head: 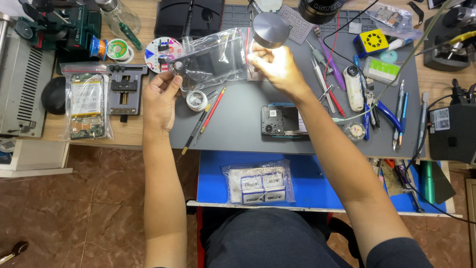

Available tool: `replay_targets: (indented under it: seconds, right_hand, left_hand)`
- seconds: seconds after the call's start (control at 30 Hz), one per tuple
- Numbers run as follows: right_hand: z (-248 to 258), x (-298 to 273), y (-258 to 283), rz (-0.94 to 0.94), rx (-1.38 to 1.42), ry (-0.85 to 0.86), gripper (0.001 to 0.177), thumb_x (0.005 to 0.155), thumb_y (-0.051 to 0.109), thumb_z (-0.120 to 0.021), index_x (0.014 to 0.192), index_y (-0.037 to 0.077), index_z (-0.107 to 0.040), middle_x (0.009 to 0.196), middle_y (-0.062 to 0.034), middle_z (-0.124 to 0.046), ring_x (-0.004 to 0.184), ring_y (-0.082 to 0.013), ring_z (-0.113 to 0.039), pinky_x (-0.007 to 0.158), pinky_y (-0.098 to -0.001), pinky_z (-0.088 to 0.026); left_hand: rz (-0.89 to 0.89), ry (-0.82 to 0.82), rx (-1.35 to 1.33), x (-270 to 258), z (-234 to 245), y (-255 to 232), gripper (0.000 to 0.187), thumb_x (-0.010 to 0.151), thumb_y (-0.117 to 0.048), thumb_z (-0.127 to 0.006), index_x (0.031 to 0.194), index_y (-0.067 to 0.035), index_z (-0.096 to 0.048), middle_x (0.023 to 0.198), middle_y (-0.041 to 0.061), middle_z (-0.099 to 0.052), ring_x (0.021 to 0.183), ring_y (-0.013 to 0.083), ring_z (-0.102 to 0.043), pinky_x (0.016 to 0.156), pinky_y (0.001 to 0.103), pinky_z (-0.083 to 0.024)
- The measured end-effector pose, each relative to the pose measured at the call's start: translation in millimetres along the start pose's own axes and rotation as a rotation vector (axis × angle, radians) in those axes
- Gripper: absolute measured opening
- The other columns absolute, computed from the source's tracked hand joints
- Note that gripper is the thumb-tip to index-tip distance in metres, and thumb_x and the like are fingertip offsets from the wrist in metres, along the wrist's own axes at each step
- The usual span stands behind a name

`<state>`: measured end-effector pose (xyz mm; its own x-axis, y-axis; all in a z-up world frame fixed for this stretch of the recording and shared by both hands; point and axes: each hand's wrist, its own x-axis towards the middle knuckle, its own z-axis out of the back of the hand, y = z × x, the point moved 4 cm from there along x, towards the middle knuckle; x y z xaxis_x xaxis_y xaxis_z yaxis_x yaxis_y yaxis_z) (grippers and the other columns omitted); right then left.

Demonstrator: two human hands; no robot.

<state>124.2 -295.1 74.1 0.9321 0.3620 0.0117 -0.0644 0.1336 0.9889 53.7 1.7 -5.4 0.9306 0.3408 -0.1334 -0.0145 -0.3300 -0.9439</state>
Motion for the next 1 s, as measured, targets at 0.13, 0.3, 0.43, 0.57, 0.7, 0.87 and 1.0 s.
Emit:
replay_targets:
  seconds: [0.13,0.3,0.43,0.57,0.7,0.87,1.0]
  right_hand:
    - [7,7,-17,-0.011,-0.106,-0.044,0.016,0.098,0.023,-0.067,0.109,0.013,-0.067,0.082,0.0102,-0.054,0.074,-0.0027,-0.060,0.070,-0.0210,-0.055]
    - [22,24,-61,-0.038,0.154,-0.082,0.051,0.105,0.040,-0.047,0.123,-0.004,-0.066,0.108,-0.0154,-0.078,0.080,-0.0154,-0.075,0.068,-0.0214,-0.063]
    - [20,-12,-2,-0.089,-0.001,-0.091,0.038,0.104,0.034,-0.052,0.124,0.005,-0.066,0.111,-0.0083,-0.076,0.086,-0.0116,-0.072,0.076,-0.0215,-0.061]
    - [28,-19,-12,-0.118,-0.030,-0.085,0.013,0.103,0.017,-0.066,0.112,0.008,-0.065,0.101,-0.0063,-0.075,0.088,-0.0104,-0.076,0.081,-0.0219,-0.064]
    - [29,-16,-38,-0.177,-0.060,-0.024,0.010,0.106,0.022,-0.061,0.106,0.012,-0.060,0.090,-0.0052,-0.074,0.083,-0.0114,-0.074,0.083,-0.0238,-0.064]
    - [16,-22,-28,-0.236,-0.001,0.023,0.016,0.103,0.023,-0.065,0.110,0.011,-0.059,0.095,-0.0081,-0.076,0.087,-0.0147,-0.076,0.082,-0.0253,-0.064]
    - [10,-22,-33,-0.182,0.006,0.047,0.017,0.099,0.020,-0.073,0.104,0.012,-0.058,0.095,-0.0084,-0.079,0.081,-0.0135,-0.074,0.074,-0.0262,-0.060]
  left_hand:
    - [-0.019,0.017,0.031,-7,-6,-9,0.027,0.094,-0.011,-0.080,0.118,-0.004,-0.069,0.100,0.003,-0.073,0.090,0.0099,-0.068,0.082,0.021,-0.059]
    - [-0.093,0.006,0.095,-24,-22,-35,0.021,0.100,-0.015,-0.073,0.118,-0.007,-0.066,0.104,0.001,-0.069,0.093,0.0085,-0.066,0.072,0.020,-0.056]
    - [-0.153,0.025,0.166,-35,-35,-47,0.018,0.102,-0.017,-0.071,0.117,-0.009,-0.067,0.107,0.001,-0.069,0.098,0.0090,-0.067,0.079,0.024,-0.062]
    - [-0.202,0.021,0.372,-56,-46,-56,0.020,0.106,-0.022,-0.061,0.122,-0.009,-0.060,0.108,0.004,-0.075,0.102,0.0093,-0.068,0.094,0.022,-0.054]
    - [-0.173,0.023,0.567,-85,-60,-69,0.020,0.111,-0.024,-0.052,0.125,-0.009,-0.053,0.089,0.004,-0.070,0.072,0.0110,-0.068,0.077,0.024,-0.064]
    - [-0.299,0.046,0.729,-91,-60,-74,0.021,0.113,-0.022,-0.050,0.130,-0.010,-0.052,0.095,0.007,-0.072,0.067,0.0190,-0.076,0.067,0.025,-0.061]
    - [-0.274,0.181,0.684,-96,-71,-81,0.051,0.107,-0.004,-0.057,0.156,-0.012,-0.042,0.115,0.008,-0.066,0.105,0.0159,-0.069,0.099,0.028,-0.056]
